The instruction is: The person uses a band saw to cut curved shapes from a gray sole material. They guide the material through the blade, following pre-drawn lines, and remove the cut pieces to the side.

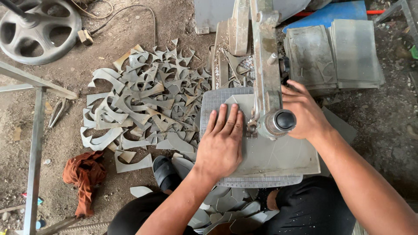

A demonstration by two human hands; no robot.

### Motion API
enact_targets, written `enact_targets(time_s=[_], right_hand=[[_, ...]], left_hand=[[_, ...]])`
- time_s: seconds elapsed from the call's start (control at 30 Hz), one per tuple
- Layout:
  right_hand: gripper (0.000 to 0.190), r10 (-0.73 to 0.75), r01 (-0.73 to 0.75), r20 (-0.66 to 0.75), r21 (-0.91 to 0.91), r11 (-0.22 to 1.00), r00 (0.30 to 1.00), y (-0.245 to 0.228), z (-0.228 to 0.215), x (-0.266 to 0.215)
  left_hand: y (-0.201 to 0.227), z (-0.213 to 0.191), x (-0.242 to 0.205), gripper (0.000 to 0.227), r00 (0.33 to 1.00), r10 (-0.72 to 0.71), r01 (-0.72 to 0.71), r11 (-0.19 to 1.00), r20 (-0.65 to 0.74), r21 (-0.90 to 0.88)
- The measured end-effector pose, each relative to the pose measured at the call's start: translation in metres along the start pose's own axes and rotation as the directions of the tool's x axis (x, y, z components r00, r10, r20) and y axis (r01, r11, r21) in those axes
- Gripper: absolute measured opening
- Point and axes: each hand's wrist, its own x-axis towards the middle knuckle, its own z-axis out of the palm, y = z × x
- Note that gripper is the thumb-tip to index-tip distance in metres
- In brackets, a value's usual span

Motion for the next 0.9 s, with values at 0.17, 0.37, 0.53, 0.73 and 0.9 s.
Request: enact_targets(time_s=[0.17,0.37,0.53,0.73,0.9], right_hand=[[0.035,-0.015,0.016,-0.041,0.019,1.0,0.999,0.006,-0.001,0.006],[0.032,-0.032,0.03,-0.039,-0.066,0.997,0.999,0.022,0.004,0.014],[0.019,0.022,-0.028,-0.035,-0.191,0.981,0.999,0.035,0.014,0.013],[0.012,0.036,-0.047,-0.074,-0.154,0.987,0.997,0.038,0.013,0.026],[0.008,-0.063,0.036,-0.077,-0.306,0.951,0.995,0.05,0.018,0.039]], left_hand=[[0.002,0.002,0.007,0.062,0.999,-0.027,0.028,0.999,-0.028,0.027],[-0.005,0.004,0.029,0.066,0.998,-0.059,0.06,0.997,-0.031,0.047],[-0.007,0.002,0.037,0.068,0.997,-0.062,0.064,0.997,-0.035,0.048],[-0.007,0.003,0.042,0.072,0.995,-0.095,0.095,0.993,-0.008,0.076],[-0.008,0.009,0.048,0.071,0.986,-0.161,0.164,0.98,-0.034,0.112]])
